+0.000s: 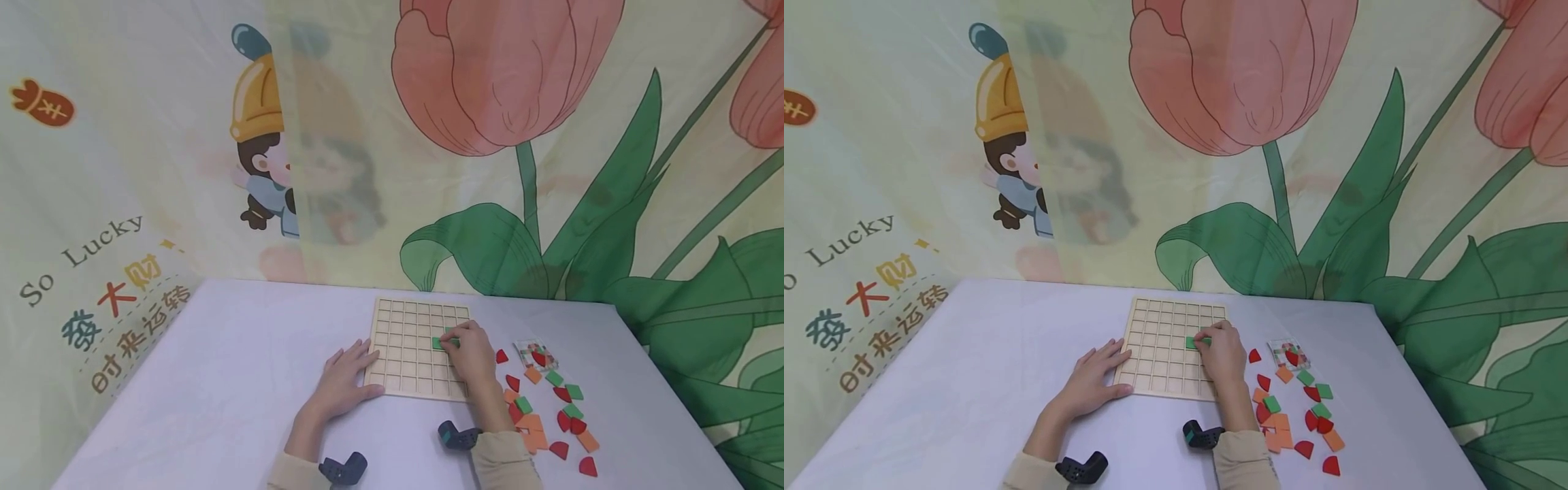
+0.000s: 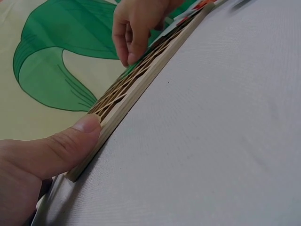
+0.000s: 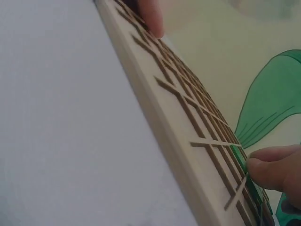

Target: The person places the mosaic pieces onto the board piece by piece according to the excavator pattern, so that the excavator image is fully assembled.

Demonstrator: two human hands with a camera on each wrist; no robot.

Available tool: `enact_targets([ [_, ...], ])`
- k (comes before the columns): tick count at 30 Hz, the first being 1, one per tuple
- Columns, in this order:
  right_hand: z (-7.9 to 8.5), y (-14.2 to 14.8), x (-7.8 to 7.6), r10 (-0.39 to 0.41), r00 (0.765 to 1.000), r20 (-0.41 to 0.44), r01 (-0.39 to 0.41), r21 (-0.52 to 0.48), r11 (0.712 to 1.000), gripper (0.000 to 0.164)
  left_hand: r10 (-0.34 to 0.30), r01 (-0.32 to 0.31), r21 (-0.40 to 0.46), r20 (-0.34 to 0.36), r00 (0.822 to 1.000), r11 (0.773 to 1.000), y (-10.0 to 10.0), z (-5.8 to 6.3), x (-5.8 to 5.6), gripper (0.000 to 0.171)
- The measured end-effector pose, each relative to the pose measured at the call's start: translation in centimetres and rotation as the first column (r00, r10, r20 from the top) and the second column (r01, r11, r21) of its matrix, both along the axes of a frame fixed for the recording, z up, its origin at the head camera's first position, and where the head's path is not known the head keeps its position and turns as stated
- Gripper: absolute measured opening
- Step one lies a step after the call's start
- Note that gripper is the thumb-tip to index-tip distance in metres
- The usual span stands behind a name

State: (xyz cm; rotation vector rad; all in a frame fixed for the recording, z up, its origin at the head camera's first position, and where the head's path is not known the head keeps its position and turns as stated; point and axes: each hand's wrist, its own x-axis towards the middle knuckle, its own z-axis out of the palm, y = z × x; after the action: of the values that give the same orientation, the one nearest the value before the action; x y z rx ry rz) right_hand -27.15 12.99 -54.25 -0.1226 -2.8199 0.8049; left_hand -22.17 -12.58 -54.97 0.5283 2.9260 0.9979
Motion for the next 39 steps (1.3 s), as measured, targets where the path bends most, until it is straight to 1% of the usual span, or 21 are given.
enact_targets([
  [3,0.2,0.7,0.0,0.011,1.0,0.018,-0.01,-0.028,1.0,0.007,-0.004,0.004,-0.001,-0.012,1.0,1.0,0.0,0.0,0.0,0.068],
  [5,0.4,1.5,-0.1,0.01,0.999,0.04,-0.008,-0.063,0.998,0.009,-0.004,0.004,0.001,-0.01,1.0,1.0,0.0,0.0,0.0,0.068],
  [8,1.2,3.0,0.1,-0.014,0.995,0.098,0.028,-0.136,0.99,0.015,-0.008,0.008,0.008,-0.01,1.0,1.0,0.0,0.0,0.0,0.068],
  [9,1.5,3.6,0.3,-0.028,0.993,0.117,0.045,-0.143,0.989,0.018,-0.006,0.006,0.01,-0.005,1.0,1.0,0.0,0.0,0.0,0.068],
  [11,2.0,5.1,0.8,-0.052,0.985,0.165,0.079,-0.159,0.984,0.023,-0.008,0.008,0.008,0.004,1.0,1.0,0.2,0.0,0.1,0.068],
  [13,2.5,6.7,1.3,-0.067,0.976,0.205,0.098,-0.141,0.985,0.026,-0.009,0.009,0.009,0.01,1.0,1.0,0.3,0.0,0.1,0.068],
  [15,2.9,8.2,2.0,-0.068,0.969,0.238,0.1,-0.125,0.987,0.029,-0.001,0.0,0.008,0.023,1.0,1.0,0.3,0.0,0.1,0.068],
  [17,3.3,9.8,2.7,-0.061,0.96,0.272,0.1,-0.13,0.987,0.033,0.006,-0.007,0.015,0.026,1.0,1.0,0.4,0.0,0.1,0.068],
  [19,3.8,11.4,3.4,-0.063,0.953,0.297,0.112,-0.148,0.983,0.037,0.015,-0.016,0.02,0.027,1.0,1.0,0.4,0.1,0.2,0.068],
  [21,3.9,13.0,4.3,-0.087,0.945,0.314,0.141,-0.154,0.978,0.04,0.02,-0.02,0.023,0.029,0.999,1.0,0.4,0.3,0.1,0.067],
  [24,3.8,15.2,5.6,-0.161,0.919,0.361,0.228,-0.151,0.962,0.044,0.019,-0.019,0.016,0.033,0.999,1.0,0.5,0.4,0.1,0.067],
  [26,3.6,16.3,6.3,-0.225,0.887,0.404,0.307,-0.15,0.94,0.046,0.022,-0.023,0.016,0.035,0.999,1.0,0.5,0.4,0.1,0.067],
  [27,3.6,16.7,6.6,-0.254,0.865,0.433,0.347,-0.151,0.926,0.048,0.025,-0.026,0.016,0.038,0.999,1.0,0.5,0.4,0.2,0.067],
  [29,3.3,17.3,7.0,-0.321,0.821,0.472,0.435,-0.151,0.888,0.05,0.03,-0.03,0.016,0.041,0.999,0.999,0.5,0.4,0.2,0.067],
  [31,3.0,17.6,7.4,-0.362,0.789,0.497,0.49,-0.152,0.858,0.051,0.034,-0.035,0.023,0.045,0.998,0.999,0.6,0.5,0.3,0.067],
  [32,3.0,17.6,7.5,-0.374,0.778,0.505,0.506,-0.151,0.849,0.051,0.036,-0.037,0.024,0.044,0.998,0.999,0.6,0.5,0.3,0.067],
  [33,2.9,17.6,7.5,-0.382,0.77,0.511,0.517,-0.148,0.843,0.051,0.038,-0.039,0.026,0.043,0.998,0.999,0.6,0.6,0.3,0.067],
  [34,2.8,17.6,7.6,-0.383,0.767,0.515,0.52,-0.148,0.841,0.05,0.04,-0.041,0.027,0.041,0.998,0.999,0.6,0.6,0.3,0.067],
  [39,2.5,17.7,7.6,-0.386,0.761,0.522,0.528,-0.153,0.835,0.048,0.044,-0.045,0.029,0.041,0.998,0.999,0.7,0.5,0.2,0.067],
])
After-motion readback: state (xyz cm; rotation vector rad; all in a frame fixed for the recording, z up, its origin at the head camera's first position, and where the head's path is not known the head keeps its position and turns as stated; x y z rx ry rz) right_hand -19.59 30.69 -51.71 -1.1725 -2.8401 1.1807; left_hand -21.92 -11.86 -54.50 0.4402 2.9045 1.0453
